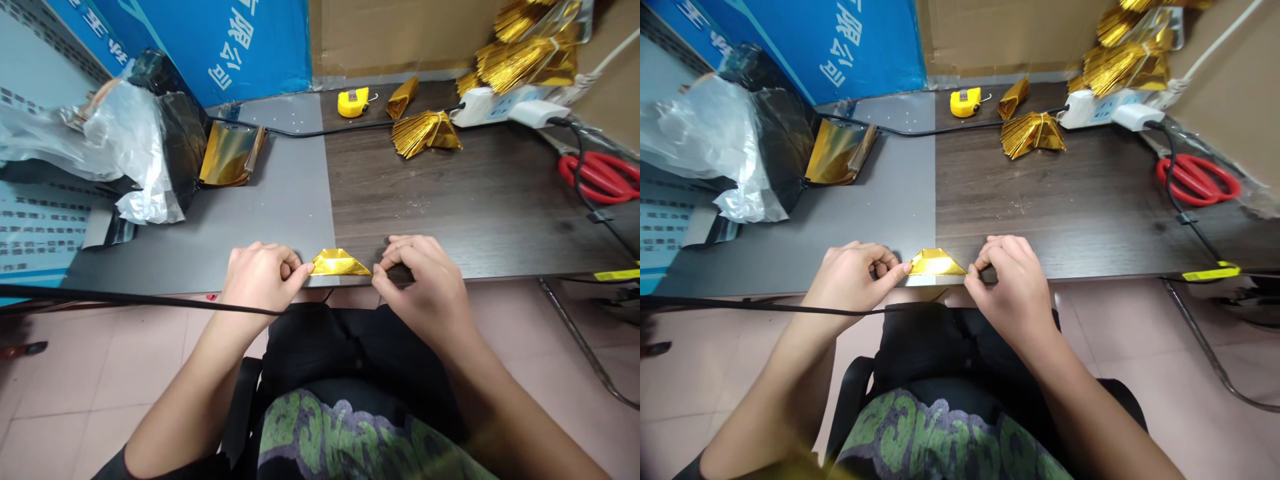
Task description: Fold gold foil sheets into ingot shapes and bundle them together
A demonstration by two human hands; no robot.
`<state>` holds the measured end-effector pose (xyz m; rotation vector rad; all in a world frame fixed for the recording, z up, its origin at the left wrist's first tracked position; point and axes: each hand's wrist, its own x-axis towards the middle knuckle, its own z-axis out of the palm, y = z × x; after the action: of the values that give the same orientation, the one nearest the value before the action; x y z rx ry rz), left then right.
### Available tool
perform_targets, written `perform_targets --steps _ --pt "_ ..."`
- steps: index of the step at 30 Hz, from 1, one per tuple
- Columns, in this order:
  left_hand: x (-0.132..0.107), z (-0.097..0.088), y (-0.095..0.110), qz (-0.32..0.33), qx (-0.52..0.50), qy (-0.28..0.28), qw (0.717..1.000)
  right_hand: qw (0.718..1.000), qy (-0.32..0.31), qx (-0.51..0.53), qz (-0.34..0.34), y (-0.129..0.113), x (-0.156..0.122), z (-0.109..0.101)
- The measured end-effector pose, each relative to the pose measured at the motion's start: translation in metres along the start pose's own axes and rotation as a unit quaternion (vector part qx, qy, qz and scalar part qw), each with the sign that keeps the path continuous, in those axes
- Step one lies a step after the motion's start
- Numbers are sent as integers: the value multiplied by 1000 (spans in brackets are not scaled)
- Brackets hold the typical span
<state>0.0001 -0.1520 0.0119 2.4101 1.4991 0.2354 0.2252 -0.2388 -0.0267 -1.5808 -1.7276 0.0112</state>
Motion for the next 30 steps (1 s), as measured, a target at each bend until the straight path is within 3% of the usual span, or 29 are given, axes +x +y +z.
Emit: perform_targets --steps 3,5,7,10,15,22,26,30 --pt "0 0 0 -6 -8 -4 1000 1000 18 25 -1 -9 1 -3" --pt "0 0 0 -1 -14 2 1000 998 28 26 -42 -22 0 0" --pt "0 0 0 6 -18 8 1000 994 -16 -4 -109 -36 -4 8" --pt "-1 -1 3 -9 -15 1 1000 981 -105 -68 -147 -48 -13 23" --pt "-7 -1 7 -50 -10 -25 998 969 -110 -139 -172 -42 -25 35" --pt "-15 3 -2 -90 -31 5 995 965 -97 -162 -179 -40 -24 35" --pt "-18 9 -9 -75 -30 72 994 967 -86 -160 -181 -41 -23 37" --pt "-25 21 -10 28 -3 196 980 970 -76 -148 -175 -42 -23 39"
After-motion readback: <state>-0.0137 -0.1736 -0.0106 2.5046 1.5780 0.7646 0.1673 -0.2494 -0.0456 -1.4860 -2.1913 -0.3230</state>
